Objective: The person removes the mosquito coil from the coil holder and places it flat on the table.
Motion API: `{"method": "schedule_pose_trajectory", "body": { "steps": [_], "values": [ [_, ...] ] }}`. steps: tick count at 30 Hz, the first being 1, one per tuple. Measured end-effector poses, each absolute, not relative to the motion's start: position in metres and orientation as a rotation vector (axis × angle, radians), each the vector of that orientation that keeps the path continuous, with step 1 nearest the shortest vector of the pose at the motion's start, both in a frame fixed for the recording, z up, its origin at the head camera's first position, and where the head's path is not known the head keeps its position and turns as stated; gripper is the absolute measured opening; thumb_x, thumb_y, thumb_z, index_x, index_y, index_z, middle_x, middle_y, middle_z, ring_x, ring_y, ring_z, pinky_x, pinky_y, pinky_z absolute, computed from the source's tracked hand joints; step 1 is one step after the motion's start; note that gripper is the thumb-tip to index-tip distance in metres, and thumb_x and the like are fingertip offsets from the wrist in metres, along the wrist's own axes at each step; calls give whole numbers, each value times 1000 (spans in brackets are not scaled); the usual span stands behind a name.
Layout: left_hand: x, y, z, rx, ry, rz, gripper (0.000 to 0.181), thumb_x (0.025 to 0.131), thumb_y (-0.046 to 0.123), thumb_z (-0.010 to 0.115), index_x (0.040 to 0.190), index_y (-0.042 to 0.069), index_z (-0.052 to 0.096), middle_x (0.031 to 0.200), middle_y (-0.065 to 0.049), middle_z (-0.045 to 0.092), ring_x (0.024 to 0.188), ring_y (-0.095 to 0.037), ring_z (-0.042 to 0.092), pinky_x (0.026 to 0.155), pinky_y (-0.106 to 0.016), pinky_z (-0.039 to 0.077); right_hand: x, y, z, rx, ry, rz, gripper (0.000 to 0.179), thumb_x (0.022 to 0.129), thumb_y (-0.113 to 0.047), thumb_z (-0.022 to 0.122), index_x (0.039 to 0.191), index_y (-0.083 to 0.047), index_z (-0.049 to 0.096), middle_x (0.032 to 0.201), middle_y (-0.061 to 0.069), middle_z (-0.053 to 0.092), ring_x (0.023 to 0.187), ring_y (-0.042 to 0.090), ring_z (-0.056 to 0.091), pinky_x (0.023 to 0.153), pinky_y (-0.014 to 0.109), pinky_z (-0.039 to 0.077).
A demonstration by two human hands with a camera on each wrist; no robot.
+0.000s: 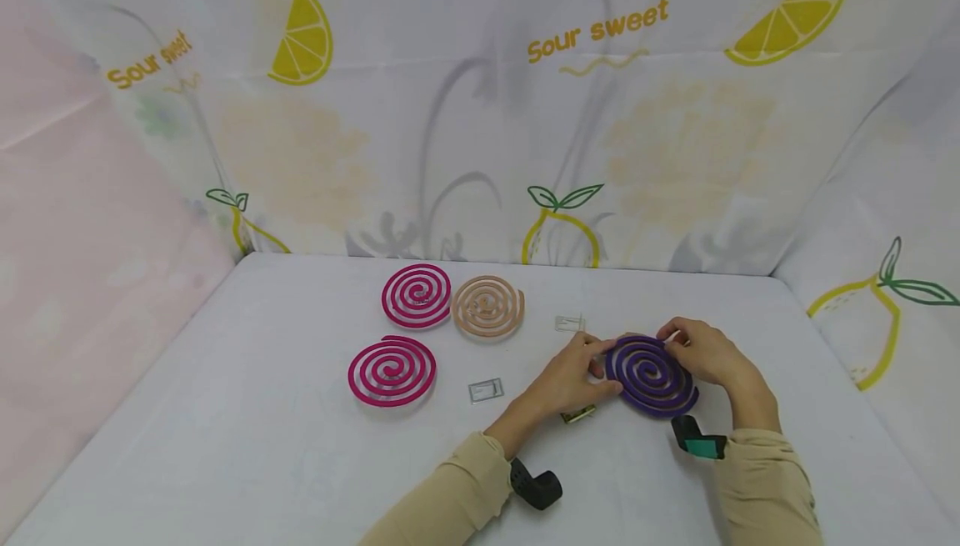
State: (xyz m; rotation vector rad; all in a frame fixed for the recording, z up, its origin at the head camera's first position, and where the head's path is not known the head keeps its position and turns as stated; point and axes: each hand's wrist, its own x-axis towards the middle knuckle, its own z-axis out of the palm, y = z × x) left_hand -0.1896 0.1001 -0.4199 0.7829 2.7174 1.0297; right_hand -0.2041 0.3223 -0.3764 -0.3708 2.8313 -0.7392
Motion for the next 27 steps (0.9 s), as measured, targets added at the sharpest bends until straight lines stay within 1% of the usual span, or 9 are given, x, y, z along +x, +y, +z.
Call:
{"method": "schedule_pose_trajectory", "body": {
  "steps": [4,7,11,14,17,19,22,25,27],
  "values": [
    [-191,98,-419,801,2673,1092,56,87,35,64,139,20,47,102,4,52,71,3,45,63,-10,36,-204,322,-377,-363,2836,-743,20,95,-10,49,106,4,59,94,22,64,86,31,61,66,34,46],
    [-191,96,-419,801,2636,1158,52,89,30,63,138,19,48,108,2,54,76,3,50,67,-9,38,-204,321,-377,-362,2840,-747,21,95,-11,49,105,4,60,95,23,64,86,31,61,66,34,46],
    [-191,94,-419,812,2624,1180,49,91,26,61,137,19,48,113,1,56,84,2,55,71,-8,40,-204,320,-376,-359,2843,-750,21,95,-11,49,105,4,60,96,24,65,87,33,61,66,35,46],
    [-192,94,-419,811,2627,1179,47,91,25,60,136,18,48,113,1,57,86,2,56,73,-8,40,-204,320,-376,-365,2850,-753,21,95,-11,49,105,4,60,97,25,65,88,35,62,68,38,48],
    [-193,94,-419,807,2637,1184,46,91,24,60,135,17,49,113,1,57,87,2,58,74,-8,41,-204,319,-376,-386,2863,-763,20,95,-10,49,105,4,59,98,26,64,89,38,62,71,45,50],
    [-194,93,-418,810,2653,1188,45,91,24,60,134,18,50,112,1,58,88,1,59,74,-8,40,-204,317,-376,-400,2885,-772,20,95,-11,50,105,4,60,98,25,65,89,38,62,73,47,50],
    [-195,92,-418,830,2688,1217,42,90,23,61,131,17,53,109,2,60,88,1,59,74,-7,40,-205,313,-375,-411,2940,-787,20,95,-16,53,102,1,61,95,20,66,87,33,63,72,43,50],
    [-197,90,-415,852,2701,1278,39,90,20,61,128,16,56,107,1,63,90,-1,61,75,-7,41,-206,309,-373,-395,2995,-808,22,95,-23,55,97,-2,63,91,12,67,82,20,60,69,33,45],
    [-198,88,-413,857,2702,1316,37,90,19,61,127,15,56,106,0,64,89,0,62,76,-7,42,-206,305,-370,-371,3018,-838,23,94,-25,55,96,-4,64,88,9,66,79,12,56,68,29,43]
  ]
}}
